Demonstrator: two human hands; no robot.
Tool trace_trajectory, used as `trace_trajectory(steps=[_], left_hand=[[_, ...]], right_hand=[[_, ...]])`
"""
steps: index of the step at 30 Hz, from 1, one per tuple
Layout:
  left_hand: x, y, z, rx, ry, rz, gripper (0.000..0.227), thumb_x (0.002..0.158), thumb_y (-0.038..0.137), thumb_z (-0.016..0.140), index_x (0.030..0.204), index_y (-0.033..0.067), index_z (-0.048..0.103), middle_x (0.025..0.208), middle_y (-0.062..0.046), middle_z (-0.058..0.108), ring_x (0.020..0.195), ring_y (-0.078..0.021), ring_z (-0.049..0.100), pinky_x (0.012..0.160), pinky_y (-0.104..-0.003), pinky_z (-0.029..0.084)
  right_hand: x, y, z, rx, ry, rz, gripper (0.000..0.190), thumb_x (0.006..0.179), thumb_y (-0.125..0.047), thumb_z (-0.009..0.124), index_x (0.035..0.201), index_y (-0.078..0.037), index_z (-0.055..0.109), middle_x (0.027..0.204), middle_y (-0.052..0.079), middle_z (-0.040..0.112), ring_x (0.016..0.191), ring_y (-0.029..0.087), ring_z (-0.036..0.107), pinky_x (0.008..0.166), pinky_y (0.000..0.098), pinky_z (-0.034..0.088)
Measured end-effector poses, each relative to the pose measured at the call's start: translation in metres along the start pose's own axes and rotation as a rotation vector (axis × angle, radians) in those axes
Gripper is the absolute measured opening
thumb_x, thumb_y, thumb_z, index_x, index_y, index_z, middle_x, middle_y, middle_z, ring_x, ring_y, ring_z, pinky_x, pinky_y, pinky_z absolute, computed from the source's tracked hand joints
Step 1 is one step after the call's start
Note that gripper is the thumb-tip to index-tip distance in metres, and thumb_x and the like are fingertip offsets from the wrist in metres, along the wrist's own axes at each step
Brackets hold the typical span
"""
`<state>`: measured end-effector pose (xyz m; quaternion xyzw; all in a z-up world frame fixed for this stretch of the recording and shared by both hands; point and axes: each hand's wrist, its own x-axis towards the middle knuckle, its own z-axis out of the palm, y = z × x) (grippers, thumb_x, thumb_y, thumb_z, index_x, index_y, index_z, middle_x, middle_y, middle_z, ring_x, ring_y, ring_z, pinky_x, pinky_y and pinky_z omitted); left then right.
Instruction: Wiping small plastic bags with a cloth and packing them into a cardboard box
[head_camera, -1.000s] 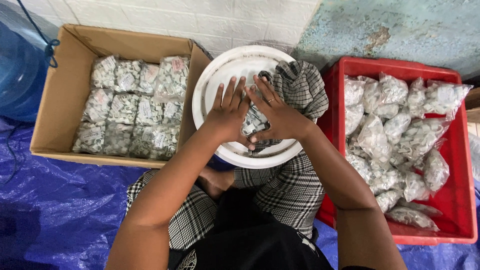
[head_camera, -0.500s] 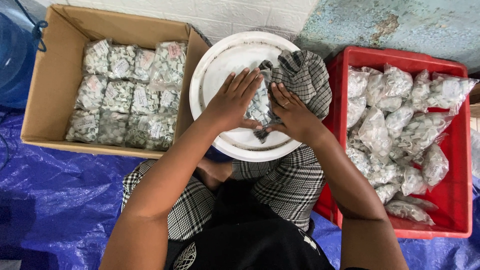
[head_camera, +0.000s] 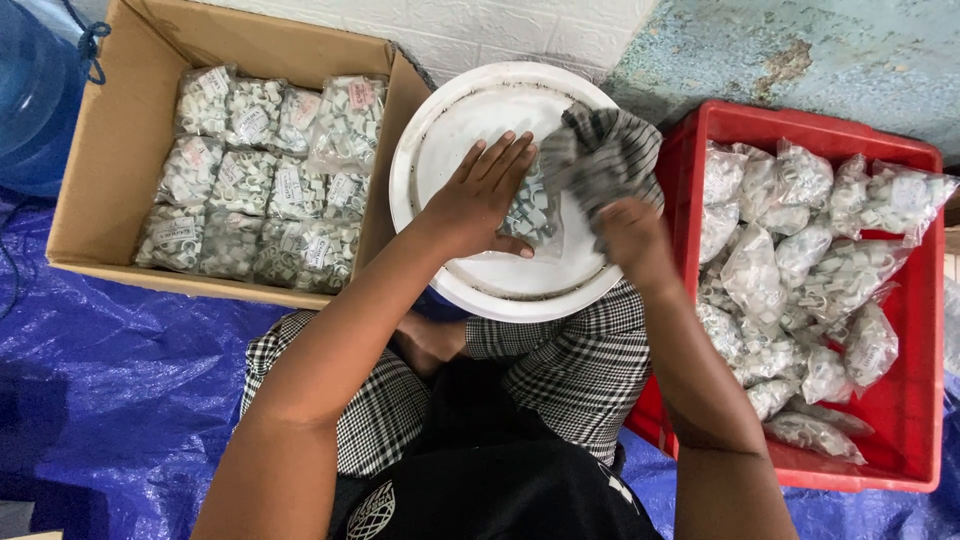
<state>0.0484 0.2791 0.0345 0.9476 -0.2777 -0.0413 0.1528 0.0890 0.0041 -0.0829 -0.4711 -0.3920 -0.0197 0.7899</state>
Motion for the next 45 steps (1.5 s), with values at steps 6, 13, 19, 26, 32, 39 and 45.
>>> trace_trajectory(steps=[6,13,19,26,32,39,45], left_hand=[[0.003,-0.006,0.015,0.089,-0.029,-0.041,0.087,0.083,0.022,0.065,0.142,-0.0001,0.006,0.148,-0.019,-0.002,0.138,-0.0298,-0.002,0.113,-0.043,0.003],[0.004,-0.008,0.020,-0.068,0.008,-0.057,0.118,0.068,0.047,0.072,0.143,-0.0004,-0.006,0.149,-0.019,-0.009,0.138,-0.0324,-0.009,0.112,-0.044,-0.005],[0.000,-0.009,0.023,-0.092,0.161,-0.017,0.127,0.064,0.055,0.078,0.145,0.0063,-0.007,0.150,-0.017,-0.011,0.139,-0.0344,-0.007,0.113,-0.049,0.000],[0.003,-0.006,0.023,-0.078,0.108,-0.011,0.120,0.063,0.037,0.077,0.146,0.0161,-0.007,0.150,-0.017,-0.010,0.139,-0.0341,-0.009,0.110,-0.054,-0.002],[0.003,-0.004,0.020,-0.044,0.061,-0.053,0.130,0.058,0.043,0.083,0.145,0.0178,-0.010,0.149,-0.017,-0.014,0.139,-0.0330,-0.012,0.111,-0.052,-0.002],[0.000,0.000,0.015,-0.134,0.077,-0.001,0.133,0.056,0.026,0.089,0.146,0.0195,-0.009,0.149,-0.014,-0.018,0.138,-0.0303,-0.017,0.111,-0.051,-0.006],[0.001,-0.003,0.018,-0.116,0.112,-0.011,0.135,0.059,0.036,0.087,0.144,0.0101,-0.014,0.148,-0.017,-0.019,0.137,-0.0338,-0.016,0.109,-0.052,-0.007]], right_hand=[[0.060,-0.058,0.137,-1.151,-0.474,0.422,0.047,0.098,-0.009,0.030,0.142,-0.005,0.015,0.148,0.009,-0.003,0.135,0.036,-0.001,0.110,0.0558,0.015],[0.085,-0.017,0.115,-1.360,-0.415,0.468,0.061,0.093,-0.011,0.037,0.145,-0.007,0.005,0.150,0.007,-0.006,0.138,0.033,-0.001,0.111,0.0519,0.016],[0.060,-0.039,0.142,-1.513,-0.456,0.389,0.057,0.092,-0.010,0.035,0.143,-0.002,0.013,0.150,0.011,-0.003,0.137,0.034,-0.001,0.110,0.0483,0.016],[0.082,-0.034,0.121,-1.504,-0.529,0.587,0.067,0.086,-0.007,0.039,0.144,-0.002,0.006,0.150,0.011,-0.007,0.137,0.033,-0.003,0.110,0.0501,0.016],[0.081,-0.028,0.133,-1.558,-0.485,0.586,0.063,0.089,-0.012,0.036,0.144,-0.001,0.009,0.150,0.011,-0.007,0.137,0.032,-0.004,0.111,0.0477,0.012],[0.058,-0.043,0.139,-1.538,-0.541,0.573,0.050,0.092,-0.019,0.032,0.135,0.008,0.029,0.149,0.017,0.007,0.135,0.037,0.007,0.109,0.0467,0.015],[0.085,-0.027,0.122,-1.447,-0.459,0.569,0.073,0.084,-0.003,0.047,0.145,-0.003,0.006,0.150,0.011,-0.008,0.137,0.031,-0.005,0.112,0.0452,0.008]])
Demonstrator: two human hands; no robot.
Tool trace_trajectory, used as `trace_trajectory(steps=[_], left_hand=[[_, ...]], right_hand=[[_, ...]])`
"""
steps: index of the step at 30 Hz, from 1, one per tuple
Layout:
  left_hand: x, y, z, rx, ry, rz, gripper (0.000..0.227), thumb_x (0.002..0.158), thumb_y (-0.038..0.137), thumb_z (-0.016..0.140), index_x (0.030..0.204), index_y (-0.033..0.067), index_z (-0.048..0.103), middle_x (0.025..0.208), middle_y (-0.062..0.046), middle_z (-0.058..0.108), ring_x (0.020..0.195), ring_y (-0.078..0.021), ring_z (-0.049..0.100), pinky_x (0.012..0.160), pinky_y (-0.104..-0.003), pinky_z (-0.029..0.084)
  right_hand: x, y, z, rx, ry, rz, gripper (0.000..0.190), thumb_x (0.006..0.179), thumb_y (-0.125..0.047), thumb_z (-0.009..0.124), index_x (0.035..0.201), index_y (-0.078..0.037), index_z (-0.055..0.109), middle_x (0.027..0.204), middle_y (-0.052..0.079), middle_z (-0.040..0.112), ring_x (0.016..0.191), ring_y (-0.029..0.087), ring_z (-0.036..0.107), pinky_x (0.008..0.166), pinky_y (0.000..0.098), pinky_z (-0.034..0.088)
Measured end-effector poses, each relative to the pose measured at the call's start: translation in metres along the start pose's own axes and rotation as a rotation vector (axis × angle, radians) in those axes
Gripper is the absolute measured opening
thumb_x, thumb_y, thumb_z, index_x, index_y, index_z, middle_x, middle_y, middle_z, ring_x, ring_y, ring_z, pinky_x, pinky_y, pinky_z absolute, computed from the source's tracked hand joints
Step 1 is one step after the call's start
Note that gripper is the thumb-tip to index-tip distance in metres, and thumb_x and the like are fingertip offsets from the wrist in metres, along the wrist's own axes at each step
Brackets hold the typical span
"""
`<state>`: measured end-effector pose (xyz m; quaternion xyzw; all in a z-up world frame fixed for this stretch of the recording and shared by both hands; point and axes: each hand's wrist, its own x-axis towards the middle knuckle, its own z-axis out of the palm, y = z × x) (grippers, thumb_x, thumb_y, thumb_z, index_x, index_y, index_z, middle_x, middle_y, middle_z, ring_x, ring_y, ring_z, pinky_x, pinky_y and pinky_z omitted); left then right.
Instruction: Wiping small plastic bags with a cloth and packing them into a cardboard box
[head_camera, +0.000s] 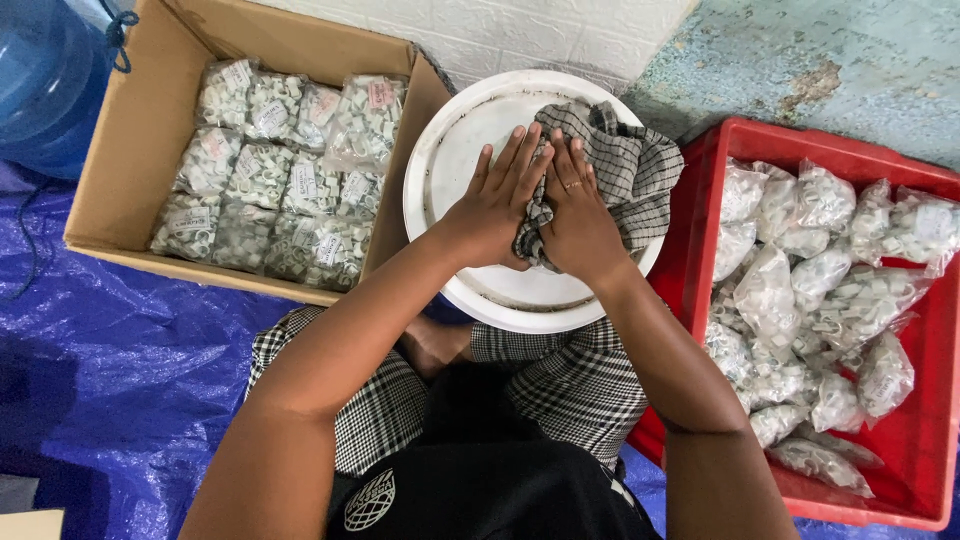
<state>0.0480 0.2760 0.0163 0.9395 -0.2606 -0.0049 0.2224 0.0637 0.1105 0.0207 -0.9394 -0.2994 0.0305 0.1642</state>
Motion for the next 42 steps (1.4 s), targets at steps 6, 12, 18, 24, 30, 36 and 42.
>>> trace_trajectory(steps=[6,12,18,24,30,36,42], left_hand=[[0.001,-0.006,0.006,-0.012,0.006,0.047,0.108,0.070,-0.008,0.064,0.145,0.0151,-0.011,0.148,-0.016,-0.016,0.137,-0.0339,-0.013,0.109,-0.054,-0.002],[0.001,0.002,-0.004,0.001,-0.026,0.063,0.096,0.075,-0.007,0.053,0.145,0.0173,-0.009,0.148,-0.015,-0.019,0.137,-0.0335,-0.014,0.107,-0.055,-0.006],[0.006,-0.003,0.000,-0.013,-0.091,0.000,0.124,0.060,0.035,0.079,0.144,0.0155,-0.011,0.147,-0.017,-0.019,0.136,-0.0367,-0.015,0.107,-0.055,-0.008],[0.008,-0.005,-0.002,-0.045,-0.086,0.058,0.125,0.056,0.016,0.081,0.145,0.0165,-0.008,0.149,-0.015,-0.016,0.137,-0.0342,-0.013,0.107,-0.054,-0.005],[0.007,-0.005,0.001,-0.015,-0.103,0.046,0.123,0.061,0.035,0.077,0.144,0.0159,-0.011,0.146,-0.017,-0.022,0.135,-0.0371,-0.017,0.106,-0.056,-0.007],[0.009,-0.018,0.016,-0.021,-0.093,0.023,0.111,0.067,0.014,0.070,0.145,0.0162,-0.009,0.147,-0.014,-0.024,0.135,-0.0339,-0.019,0.108,-0.051,-0.006],[0.009,-0.018,0.014,-0.080,-0.048,0.096,0.125,0.058,0.027,0.080,0.144,0.0153,-0.010,0.147,-0.014,-0.022,0.136,-0.0345,-0.019,0.107,-0.053,-0.008]], right_hand=[[-0.043,-0.016,0.005,-0.163,-0.019,-0.054,0.055,0.084,-0.009,0.043,0.135,0.006,0.028,0.149,0.017,0.006,0.135,0.039,0.008,0.108,0.0488,0.017],[-0.012,-0.004,0.001,-0.047,0.029,-0.003,0.049,0.094,-0.017,0.030,0.138,0.002,0.024,0.150,0.011,0.004,0.137,0.030,0.005,0.110,0.0434,0.012],[-0.004,-0.006,0.001,-0.083,0.087,-0.074,0.049,0.088,-0.011,0.035,0.134,0.006,0.035,0.150,0.007,0.006,0.137,0.030,0.001,0.101,0.0432,0.036],[-0.036,-0.013,0.003,-0.103,0.044,-0.035,0.043,0.093,-0.016,0.032,0.128,0.007,0.037,0.148,0.016,0.014,0.135,0.036,0.011,0.088,0.0431,0.046],[0.010,0.013,0.008,0.104,0.106,-0.058,0.050,0.084,-0.006,0.035,0.133,0.006,0.031,0.146,0.015,0.017,0.136,0.032,0.004,0.109,0.0457,0.023],[-0.037,-0.014,0.017,-0.150,0.209,-0.179,0.035,0.096,-0.018,0.036,0.122,0.005,0.040,0.140,0.019,0.027,0.135,0.036,0.012,0.106,0.0485,0.025],[-0.007,0.008,0.009,-0.150,0.113,-0.146,0.054,0.093,-0.023,0.040,0.136,0.004,0.021,0.147,0.016,0.003,0.136,0.035,0.001,0.099,0.0495,0.039]])
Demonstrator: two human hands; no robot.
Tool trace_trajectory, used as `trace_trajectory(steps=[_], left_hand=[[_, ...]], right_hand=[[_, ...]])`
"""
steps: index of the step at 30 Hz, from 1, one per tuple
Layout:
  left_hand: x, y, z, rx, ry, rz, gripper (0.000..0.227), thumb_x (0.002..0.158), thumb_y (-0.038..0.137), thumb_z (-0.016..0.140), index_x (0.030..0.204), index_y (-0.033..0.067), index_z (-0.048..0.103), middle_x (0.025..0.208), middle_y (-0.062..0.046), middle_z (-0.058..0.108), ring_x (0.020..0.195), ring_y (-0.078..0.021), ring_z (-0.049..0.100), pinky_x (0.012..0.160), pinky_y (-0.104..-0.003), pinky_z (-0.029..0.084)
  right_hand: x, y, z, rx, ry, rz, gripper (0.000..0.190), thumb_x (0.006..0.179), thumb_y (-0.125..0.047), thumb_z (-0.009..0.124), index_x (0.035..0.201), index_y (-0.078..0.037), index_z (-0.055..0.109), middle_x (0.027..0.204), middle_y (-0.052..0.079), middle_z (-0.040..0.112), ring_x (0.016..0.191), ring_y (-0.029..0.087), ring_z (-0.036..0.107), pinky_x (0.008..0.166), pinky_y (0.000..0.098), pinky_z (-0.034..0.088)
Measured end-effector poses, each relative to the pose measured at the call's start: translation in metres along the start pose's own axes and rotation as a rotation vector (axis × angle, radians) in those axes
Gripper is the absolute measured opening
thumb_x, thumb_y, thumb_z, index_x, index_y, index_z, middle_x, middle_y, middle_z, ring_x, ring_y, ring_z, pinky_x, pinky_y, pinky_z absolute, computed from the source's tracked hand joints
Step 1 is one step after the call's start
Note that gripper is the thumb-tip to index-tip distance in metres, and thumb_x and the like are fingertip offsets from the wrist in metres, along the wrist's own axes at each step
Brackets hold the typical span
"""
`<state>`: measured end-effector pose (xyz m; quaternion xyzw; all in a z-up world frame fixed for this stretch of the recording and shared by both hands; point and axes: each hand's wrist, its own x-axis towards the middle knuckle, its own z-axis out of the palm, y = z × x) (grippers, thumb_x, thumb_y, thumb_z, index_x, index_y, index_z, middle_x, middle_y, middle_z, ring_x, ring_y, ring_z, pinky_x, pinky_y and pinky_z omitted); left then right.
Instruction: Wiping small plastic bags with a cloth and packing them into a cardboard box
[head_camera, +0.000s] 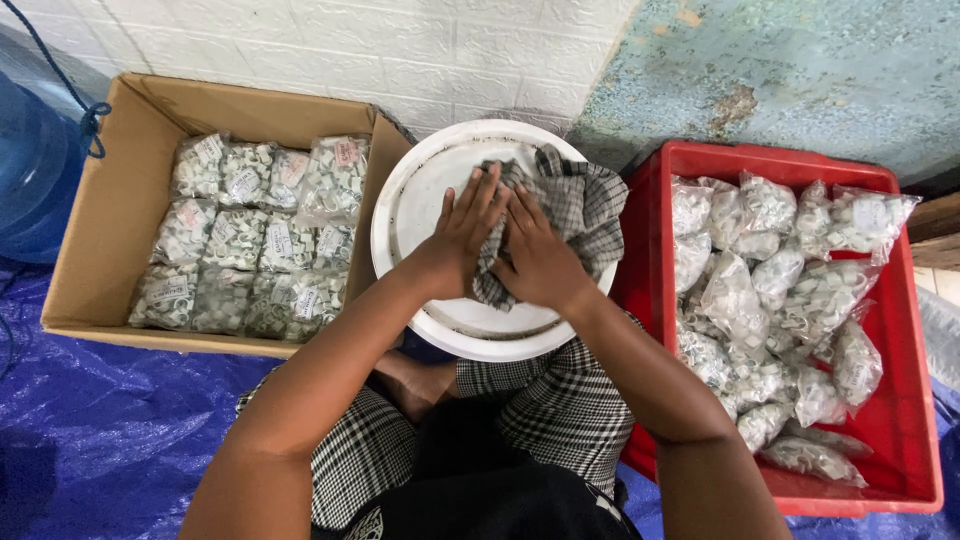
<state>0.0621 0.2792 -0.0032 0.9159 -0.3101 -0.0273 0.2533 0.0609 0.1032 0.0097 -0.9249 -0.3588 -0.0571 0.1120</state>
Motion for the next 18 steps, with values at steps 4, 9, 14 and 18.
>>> trace_trajectory(steps=[4,9,14,18], left_hand=[[-0.001,0.008,-0.015,-0.076,0.027,-0.006,0.142,0.046,0.069,0.075,0.143,0.0093,-0.009,0.149,-0.013,-0.017,0.136,-0.0340,-0.016,0.109,-0.050,-0.007],[0.001,0.003,-0.020,-0.248,-0.025,0.011,0.137,0.046,0.095,0.032,0.140,0.0096,-0.017,0.147,-0.010,-0.021,0.135,-0.0335,-0.018,0.107,-0.050,-0.015],[-0.001,0.009,-0.018,-0.333,0.109,0.037,0.104,0.070,0.086,0.012,0.143,0.0159,-0.011,0.149,-0.003,-0.016,0.136,-0.0283,-0.015,0.107,-0.051,-0.015],[-0.004,0.006,-0.004,-0.259,0.151,0.006,0.110,0.068,0.087,0.017,0.143,0.0117,-0.012,0.149,-0.005,-0.018,0.137,-0.0280,-0.016,0.107,-0.050,-0.014]], right_hand=[[0.010,0.008,-0.014,0.101,-0.194,0.034,0.081,0.084,-0.048,0.052,0.139,0.001,0.017,0.148,0.014,0.006,0.136,0.033,0.000,0.105,0.0503,0.028],[-0.006,0.015,-0.011,0.176,-0.201,-0.032,0.102,0.067,-0.041,0.075,0.140,-0.003,0.014,0.148,0.013,0.006,0.135,0.037,0.003,0.098,0.0567,0.035],[-0.004,0.031,0.008,0.299,0.106,-0.032,0.049,0.088,-0.015,0.054,0.134,-0.010,0.036,0.129,0.007,0.037,0.120,0.031,0.034,0.091,0.0430,0.041],[0.008,0.006,-0.019,0.151,0.103,0.024,0.041,0.085,-0.022,0.055,0.121,-0.005,0.044,0.120,0.007,0.038,0.111,0.027,0.039,0.084,0.0359,0.044]])
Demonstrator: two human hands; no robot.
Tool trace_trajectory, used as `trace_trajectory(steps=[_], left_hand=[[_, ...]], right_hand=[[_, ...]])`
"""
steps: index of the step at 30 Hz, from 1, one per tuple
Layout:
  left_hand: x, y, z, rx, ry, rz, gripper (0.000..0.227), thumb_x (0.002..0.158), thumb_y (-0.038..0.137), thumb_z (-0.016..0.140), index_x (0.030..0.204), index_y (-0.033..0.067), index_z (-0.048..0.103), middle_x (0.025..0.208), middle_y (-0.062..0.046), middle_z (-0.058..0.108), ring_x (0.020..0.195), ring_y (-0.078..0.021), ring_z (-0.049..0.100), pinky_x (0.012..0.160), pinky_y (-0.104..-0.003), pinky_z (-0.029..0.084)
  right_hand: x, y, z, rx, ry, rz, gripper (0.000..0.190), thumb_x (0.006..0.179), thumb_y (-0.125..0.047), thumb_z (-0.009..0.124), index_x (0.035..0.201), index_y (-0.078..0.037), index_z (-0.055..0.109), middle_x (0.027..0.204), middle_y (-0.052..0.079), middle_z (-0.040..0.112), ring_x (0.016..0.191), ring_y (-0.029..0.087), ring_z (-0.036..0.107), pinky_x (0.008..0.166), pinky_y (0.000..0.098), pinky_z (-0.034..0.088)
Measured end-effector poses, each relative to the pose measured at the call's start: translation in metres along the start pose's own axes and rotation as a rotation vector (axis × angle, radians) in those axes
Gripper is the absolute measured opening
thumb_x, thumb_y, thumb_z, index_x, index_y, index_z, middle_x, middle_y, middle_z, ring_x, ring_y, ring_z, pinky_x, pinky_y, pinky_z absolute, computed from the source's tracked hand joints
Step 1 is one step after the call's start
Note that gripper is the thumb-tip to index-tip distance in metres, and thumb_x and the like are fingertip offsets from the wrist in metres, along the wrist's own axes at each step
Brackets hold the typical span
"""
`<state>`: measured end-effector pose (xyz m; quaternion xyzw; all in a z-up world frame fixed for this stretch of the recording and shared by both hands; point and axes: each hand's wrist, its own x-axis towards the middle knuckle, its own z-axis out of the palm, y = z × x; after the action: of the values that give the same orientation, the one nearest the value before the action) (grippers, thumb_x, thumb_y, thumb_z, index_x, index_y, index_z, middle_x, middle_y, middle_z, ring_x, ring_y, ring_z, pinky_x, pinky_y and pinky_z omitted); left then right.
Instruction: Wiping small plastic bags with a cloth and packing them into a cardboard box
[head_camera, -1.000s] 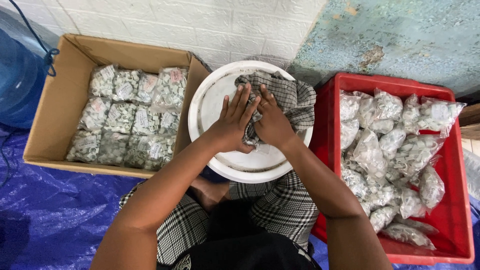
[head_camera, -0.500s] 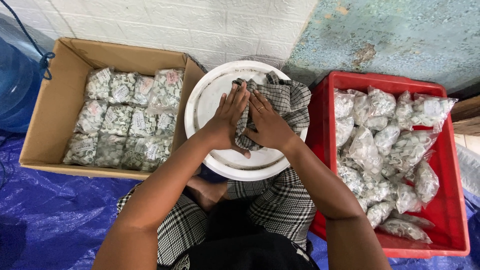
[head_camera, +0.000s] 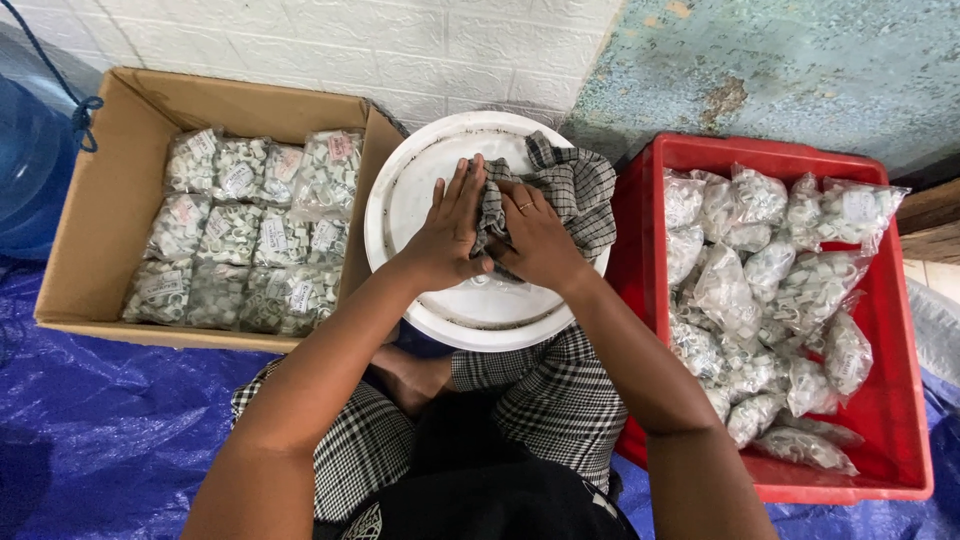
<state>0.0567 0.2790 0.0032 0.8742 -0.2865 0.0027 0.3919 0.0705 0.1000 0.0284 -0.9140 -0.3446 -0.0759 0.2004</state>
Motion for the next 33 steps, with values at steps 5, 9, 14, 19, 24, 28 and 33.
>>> trace_trajectory(steps=[5,9,14,19,24,28,33], left_hand=[[-0.007,-0.008,0.016,0.354,0.184,0.125,0.130,0.055,0.085,0.047,0.142,0.0114,-0.016,0.147,-0.018,-0.019,0.136,-0.0386,-0.012,0.108,-0.053,-0.003],[-0.010,-0.010,0.020,0.512,0.211,0.160,0.142,0.046,0.084,0.057,0.139,0.0124,-0.022,0.144,-0.026,-0.019,0.134,-0.0445,-0.011,0.106,-0.060,-0.002],[-0.013,-0.020,0.027,0.665,0.292,0.248,0.140,0.041,0.085,0.053,0.143,0.0147,-0.012,0.147,-0.024,-0.006,0.136,-0.0431,-0.004,0.104,-0.059,-0.005],[-0.011,-0.030,0.033,0.706,0.287,0.296,0.129,0.049,0.087,0.045,0.143,0.0163,-0.008,0.148,-0.023,-0.002,0.136,-0.0409,0.001,0.104,-0.057,-0.006],[-0.012,-0.032,0.038,0.742,0.261,0.252,0.130,0.047,0.086,0.049,0.143,0.0183,-0.008,0.148,-0.022,-0.001,0.136,-0.0409,0.004,0.103,-0.061,0.001],[-0.011,-0.031,0.034,0.735,0.313,0.303,0.123,0.052,0.086,0.042,0.143,0.0179,-0.005,0.148,-0.022,0.002,0.136,-0.0416,0.005,0.104,-0.058,-0.005],[-0.009,-0.031,0.031,0.724,0.262,0.287,0.126,0.052,0.086,0.047,0.143,0.0163,-0.004,0.148,-0.023,-0.001,0.136,-0.0415,0.003,0.104,-0.058,-0.004]], right_hand=[[0.006,0.004,-0.008,-0.105,-0.194,-0.022,0.068,0.081,-0.058,0.054,0.129,-0.012,0.042,0.132,0.006,0.035,0.116,0.029,0.033,0.091,0.0452,0.041],[0.016,0.019,0.002,0.123,-0.048,0.027,0.036,0.095,-0.024,0.047,0.121,0.001,0.048,0.115,0.013,0.047,0.103,0.030,0.039,0.074,0.0387,0.045],[0.011,0.008,0.001,0.163,-0.057,-0.327,0.030,0.086,-0.022,0.050,0.090,0.006,0.059,0.122,0.020,0.050,0.126,0.034,0.031,0.107,0.0520,0.019],[0.025,0.017,0.009,0.340,-0.106,-0.194,0.043,0.092,-0.032,0.044,0.109,0.006,0.054,0.119,0.021,0.052,0.121,0.037,0.039,0.103,0.0545,0.025],[0.035,0.025,0.020,0.283,-0.075,-0.208,0.056,0.090,-0.044,0.050,0.107,0.009,0.056,0.109,0.021,0.058,0.114,0.033,0.048,0.104,0.0486,0.028],[0.033,0.017,0.008,0.364,-0.192,-0.244,0.047,0.094,-0.034,0.037,0.102,0.007,0.058,0.108,0.020,0.058,0.116,0.039,0.044,0.103,0.0571,0.026],[0.042,0.025,0.035,0.258,-0.201,-0.083,0.043,0.092,-0.034,0.047,0.111,0.004,0.055,0.110,0.016,0.058,0.114,0.036,0.047,0.103,0.0515,0.031]])
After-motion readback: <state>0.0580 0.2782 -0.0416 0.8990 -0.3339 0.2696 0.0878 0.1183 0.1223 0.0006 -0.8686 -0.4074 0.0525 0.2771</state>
